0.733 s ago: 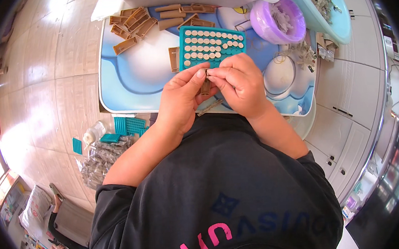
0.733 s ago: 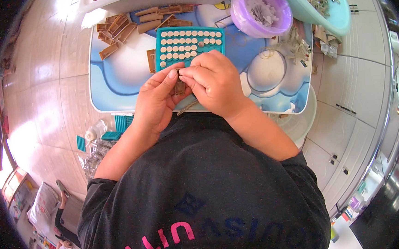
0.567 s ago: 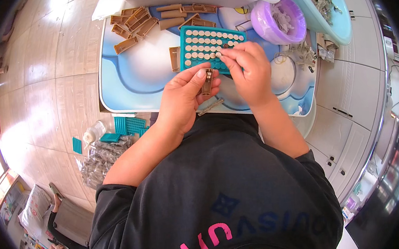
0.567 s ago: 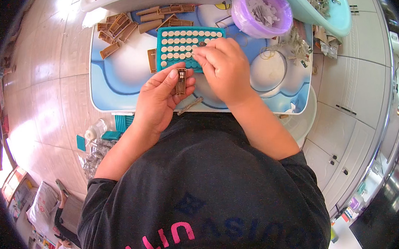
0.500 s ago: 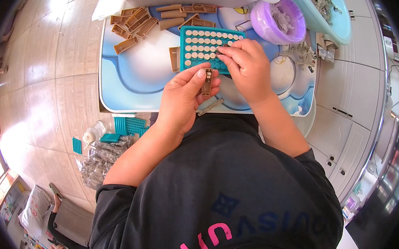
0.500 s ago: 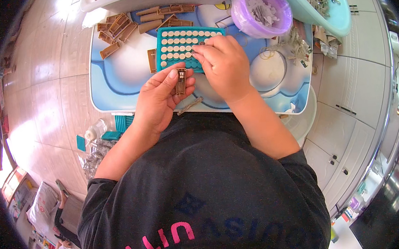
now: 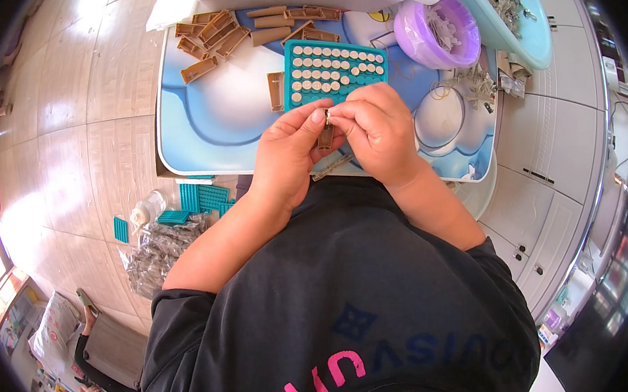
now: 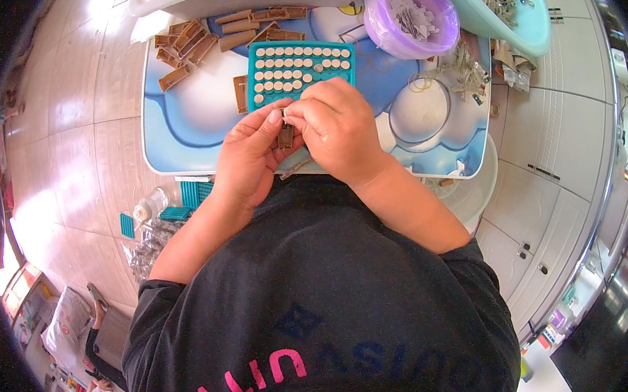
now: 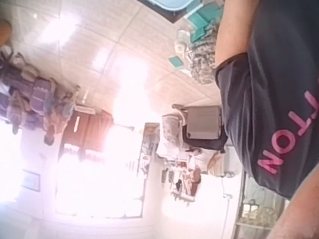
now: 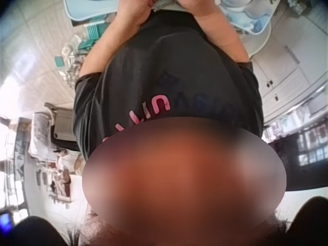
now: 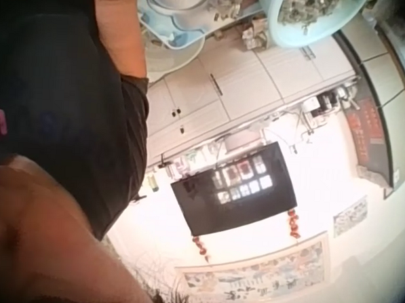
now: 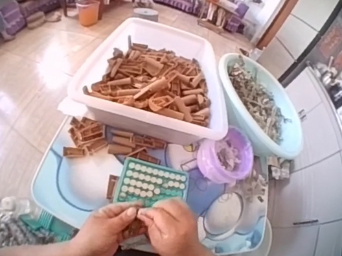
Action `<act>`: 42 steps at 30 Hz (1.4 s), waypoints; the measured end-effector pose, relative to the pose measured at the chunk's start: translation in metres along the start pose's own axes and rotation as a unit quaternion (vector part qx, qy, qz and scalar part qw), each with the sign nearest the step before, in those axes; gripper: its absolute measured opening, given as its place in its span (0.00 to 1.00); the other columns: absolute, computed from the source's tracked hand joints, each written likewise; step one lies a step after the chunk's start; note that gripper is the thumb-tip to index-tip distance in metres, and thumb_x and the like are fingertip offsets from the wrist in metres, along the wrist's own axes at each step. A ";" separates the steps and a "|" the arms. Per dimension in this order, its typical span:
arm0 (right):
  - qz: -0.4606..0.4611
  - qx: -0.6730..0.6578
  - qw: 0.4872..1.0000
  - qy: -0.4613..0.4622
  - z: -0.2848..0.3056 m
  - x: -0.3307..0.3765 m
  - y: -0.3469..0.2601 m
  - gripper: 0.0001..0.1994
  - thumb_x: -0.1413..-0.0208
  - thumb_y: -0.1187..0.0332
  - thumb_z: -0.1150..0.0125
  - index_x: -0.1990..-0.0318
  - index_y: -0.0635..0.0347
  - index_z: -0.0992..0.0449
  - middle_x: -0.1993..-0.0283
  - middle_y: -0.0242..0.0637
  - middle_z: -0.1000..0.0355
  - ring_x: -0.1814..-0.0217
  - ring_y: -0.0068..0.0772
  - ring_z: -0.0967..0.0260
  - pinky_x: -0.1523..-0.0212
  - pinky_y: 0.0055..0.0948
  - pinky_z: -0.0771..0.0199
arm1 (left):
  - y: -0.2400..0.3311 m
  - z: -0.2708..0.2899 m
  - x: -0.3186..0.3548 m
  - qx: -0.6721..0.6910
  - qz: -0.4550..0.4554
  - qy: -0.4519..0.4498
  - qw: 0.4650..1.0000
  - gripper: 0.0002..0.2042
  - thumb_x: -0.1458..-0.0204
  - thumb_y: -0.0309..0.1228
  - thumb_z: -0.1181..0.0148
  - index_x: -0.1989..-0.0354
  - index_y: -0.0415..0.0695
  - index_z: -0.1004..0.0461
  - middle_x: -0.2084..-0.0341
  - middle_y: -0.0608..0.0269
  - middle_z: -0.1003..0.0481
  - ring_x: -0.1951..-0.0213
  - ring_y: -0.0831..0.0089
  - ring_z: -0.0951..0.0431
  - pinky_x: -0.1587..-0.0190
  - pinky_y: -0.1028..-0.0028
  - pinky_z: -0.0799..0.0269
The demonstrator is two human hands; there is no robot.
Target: The person assembles small white plastic components into brown bases by hand at a table.
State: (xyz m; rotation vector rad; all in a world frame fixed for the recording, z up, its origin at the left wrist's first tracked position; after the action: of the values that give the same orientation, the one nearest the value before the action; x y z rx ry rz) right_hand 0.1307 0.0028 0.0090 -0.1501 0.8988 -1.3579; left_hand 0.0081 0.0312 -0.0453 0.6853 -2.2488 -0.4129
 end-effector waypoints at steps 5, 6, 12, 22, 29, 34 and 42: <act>-0.016 -0.009 1.000 0.016 -0.005 0.004 -0.004 0.06 0.60 0.75 0.35 0.74 0.60 0.28 0.72 0.34 0.31 0.69 0.39 0.34 0.70 0.33 0.33 | -0.001 0.000 0.004 0.000 -0.011 0.009 1.000 0.13 0.40 0.29 0.50 0.51 0.35 0.31 0.63 0.60 0.26 0.63 0.74 0.24 0.54 0.73 0.26; -0.027 -0.011 0.999 0.020 -0.006 0.005 -0.005 0.06 0.60 0.75 0.35 0.74 0.60 0.28 0.72 0.35 0.31 0.69 0.40 0.34 0.70 0.33 0.33 | -0.001 0.000 0.004 0.004 -0.014 0.015 1.000 0.13 0.41 0.29 0.50 0.51 0.35 0.31 0.63 0.61 0.26 0.63 0.75 0.25 0.54 0.73 0.27; -0.022 -0.026 0.999 0.023 -0.011 0.007 -0.011 0.04 0.55 0.76 0.37 0.71 0.62 0.26 0.72 0.37 0.30 0.69 0.39 0.34 0.69 0.31 0.33 | 0.004 0.000 0.013 -0.010 -0.044 0.020 0.999 0.12 0.41 0.30 0.50 0.52 0.36 0.31 0.63 0.62 0.26 0.62 0.76 0.25 0.55 0.74 0.27; 0.074 -0.010 0.997 0.016 -0.023 -0.040 -0.014 0.06 0.58 0.72 0.38 0.69 0.56 0.24 0.72 0.34 0.30 0.65 0.39 0.36 0.61 0.37 0.36 | 0.017 0.032 0.027 -0.029 -0.053 0.036 0.998 0.10 0.41 0.30 0.50 0.55 0.37 0.31 0.66 0.59 0.25 0.65 0.72 0.23 0.58 0.73 0.26; 0.059 0.231 0.957 -0.168 -0.070 -0.067 -0.008 0.07 0.59 0.72 0.39 0.69 0.56 0.25 0.69 0.32 0.28 0.57 0.37 0.35 0.58 0.37 0.36 | 0.020 0.025 0.030 -0.057 -0.048 0.034 0.997 0.11 0.41 0.30 0.50 0.56 0.36 0.31 0.66 0.58 0.25 0.65 0.72 0.23 0.59 0.74 0.26; 0.109 0.089 0.989 -0.052 -0.048 -0.067 -0.016 0.05 0.58 0.74 0.39 0.70 0.58 0.25 0.69 0.33 0.28 0.62 0.40 0.32 0.60 0.36 0.33 | 0.016 0.024 0.031 -0.058 -0.024 0.022 0.998 0.11 0.41 0.31 0.49 0.55 0.37 0.31 0.65 0.59 0.25 0.65 0.73 0.23 0.59 0.74 0.26; -0.131 0.046 0.990 -0.007 0.068 0.009 0.032 0.05 0.54 0.77 0.39 0.67 0.61 0.24 0.69 0.38 0.29 0.69 0.37 0.29 0.68 0.28 0.30 | 0.010 0.000 0.031 -0.141 0.019 -0.019 0.990 0.11 0.41 0.32 0.49 0.54 0.39 0.29 0.62 0.59 0.24 0.64 0.73 0.23 0.57 0.74 0.25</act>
State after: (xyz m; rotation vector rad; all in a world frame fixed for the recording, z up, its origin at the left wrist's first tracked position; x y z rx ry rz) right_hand 0.1980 -0.0239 0.0319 -0.2117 0.8225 -1.6380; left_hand -0.0139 0.0215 -0.0232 0.4909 -2.1772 -0.7137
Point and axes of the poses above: each hand's wrist, its own x-axis away from the middle knuckle, its own z-axis out of the back of the hand, y = z × x, the point moved 4 cm from there along -x, towards the middle knuckle
